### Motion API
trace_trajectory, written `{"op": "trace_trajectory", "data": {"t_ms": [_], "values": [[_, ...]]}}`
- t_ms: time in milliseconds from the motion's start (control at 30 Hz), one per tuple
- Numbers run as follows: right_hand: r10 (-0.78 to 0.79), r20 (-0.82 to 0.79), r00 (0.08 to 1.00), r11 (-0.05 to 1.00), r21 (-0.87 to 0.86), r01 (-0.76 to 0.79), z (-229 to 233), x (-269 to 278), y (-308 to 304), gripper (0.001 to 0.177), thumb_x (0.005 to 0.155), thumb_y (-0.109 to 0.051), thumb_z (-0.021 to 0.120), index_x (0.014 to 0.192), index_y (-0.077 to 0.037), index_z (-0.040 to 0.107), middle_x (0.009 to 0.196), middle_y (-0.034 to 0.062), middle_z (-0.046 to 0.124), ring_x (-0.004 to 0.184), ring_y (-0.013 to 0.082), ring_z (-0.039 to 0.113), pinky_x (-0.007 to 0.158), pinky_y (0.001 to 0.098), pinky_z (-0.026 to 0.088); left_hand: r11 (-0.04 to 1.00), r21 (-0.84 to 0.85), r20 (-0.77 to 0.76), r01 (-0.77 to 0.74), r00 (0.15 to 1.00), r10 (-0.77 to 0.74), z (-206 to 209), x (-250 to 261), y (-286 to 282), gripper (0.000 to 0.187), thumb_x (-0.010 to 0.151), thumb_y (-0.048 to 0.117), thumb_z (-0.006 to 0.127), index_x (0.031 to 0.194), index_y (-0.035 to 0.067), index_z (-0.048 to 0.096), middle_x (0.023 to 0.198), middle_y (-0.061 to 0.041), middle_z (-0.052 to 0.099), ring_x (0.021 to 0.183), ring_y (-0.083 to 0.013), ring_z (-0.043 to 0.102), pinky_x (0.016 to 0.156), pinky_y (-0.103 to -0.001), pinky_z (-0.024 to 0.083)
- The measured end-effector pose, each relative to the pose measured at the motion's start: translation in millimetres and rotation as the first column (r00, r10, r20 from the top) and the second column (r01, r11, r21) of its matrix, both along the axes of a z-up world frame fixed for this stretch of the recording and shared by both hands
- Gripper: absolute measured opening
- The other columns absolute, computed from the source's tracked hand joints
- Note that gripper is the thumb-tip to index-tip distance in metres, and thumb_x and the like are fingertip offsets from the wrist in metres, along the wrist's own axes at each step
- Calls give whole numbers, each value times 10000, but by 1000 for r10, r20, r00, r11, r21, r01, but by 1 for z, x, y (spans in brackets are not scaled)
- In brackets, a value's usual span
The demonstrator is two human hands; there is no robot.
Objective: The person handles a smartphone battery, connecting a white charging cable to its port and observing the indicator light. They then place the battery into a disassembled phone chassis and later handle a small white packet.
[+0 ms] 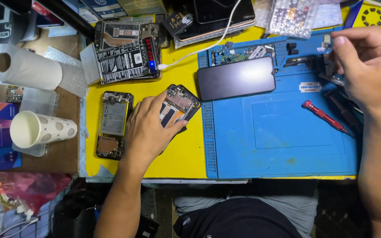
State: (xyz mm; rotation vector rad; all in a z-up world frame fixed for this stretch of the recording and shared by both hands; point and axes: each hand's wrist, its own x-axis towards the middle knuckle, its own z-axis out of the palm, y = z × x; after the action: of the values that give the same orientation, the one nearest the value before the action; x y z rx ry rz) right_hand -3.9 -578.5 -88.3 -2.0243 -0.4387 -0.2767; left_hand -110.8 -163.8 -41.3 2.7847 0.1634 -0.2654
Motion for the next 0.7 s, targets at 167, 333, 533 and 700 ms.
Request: {"op": "trace_trajectory", "data": {"t_ms": [167, 333, 533, 700], "values": [[-1, -13, 1000, 999, 39, 1, -17, 1, -5, 106, 1395, 76, 565, 1459, 160, 576, 1069, 238, 597, 858, 233, 573, 808, 310, 487, 1000, -15, 0, -19, 1000, 19, 7, 1, -1, 865, 801, 475, 799, 1513, 108, 471, 1343, -120, 561, 1274, -328, 519, 965, -514, 466], [-44, -76, 996, 994, 92, 51, -6, -16, 18, 109, 1392, 52, 577, 1464, 128, 606, 1042, 188, 589, 805, 186, 530, 785, 284, 474, 1000, 2, 77, -11, 997, 10, 25, -2, -9, 902, 765, 477, 802, 1519, 98, 484, 1252, -109, 564, 1171, -311, 556, 921, -478, 485], [451, -449, 771, 892, 266, -367, 19, -52, 92, 487, 848, -89, 724, 1316, -25, 602, 1019, 150, 775, 858, 209, 799, 770, 313, 716, 955, -296, 211, 27, 977, 38, 32, 5, -69, 1076, 698, 517, 846, 1552, 45, 391, 1179, -143, 564, 1023, -289, 638, 862, -456, 593], [616, -500, 608, 737, 638, -223, 3, -67, 117, 559, 847, 87, 736, 1302, -54, 443, 995, 76, 524, 854, 144, 645, 792, 300, 680, 944, -331, 278, 6, 956, 91, 8, 25, -124, 1157, 763, 570, 780, 1626, 105, 167, 1230, -185, 512, 1126, -428, 613, 929, -517, 500]]}}
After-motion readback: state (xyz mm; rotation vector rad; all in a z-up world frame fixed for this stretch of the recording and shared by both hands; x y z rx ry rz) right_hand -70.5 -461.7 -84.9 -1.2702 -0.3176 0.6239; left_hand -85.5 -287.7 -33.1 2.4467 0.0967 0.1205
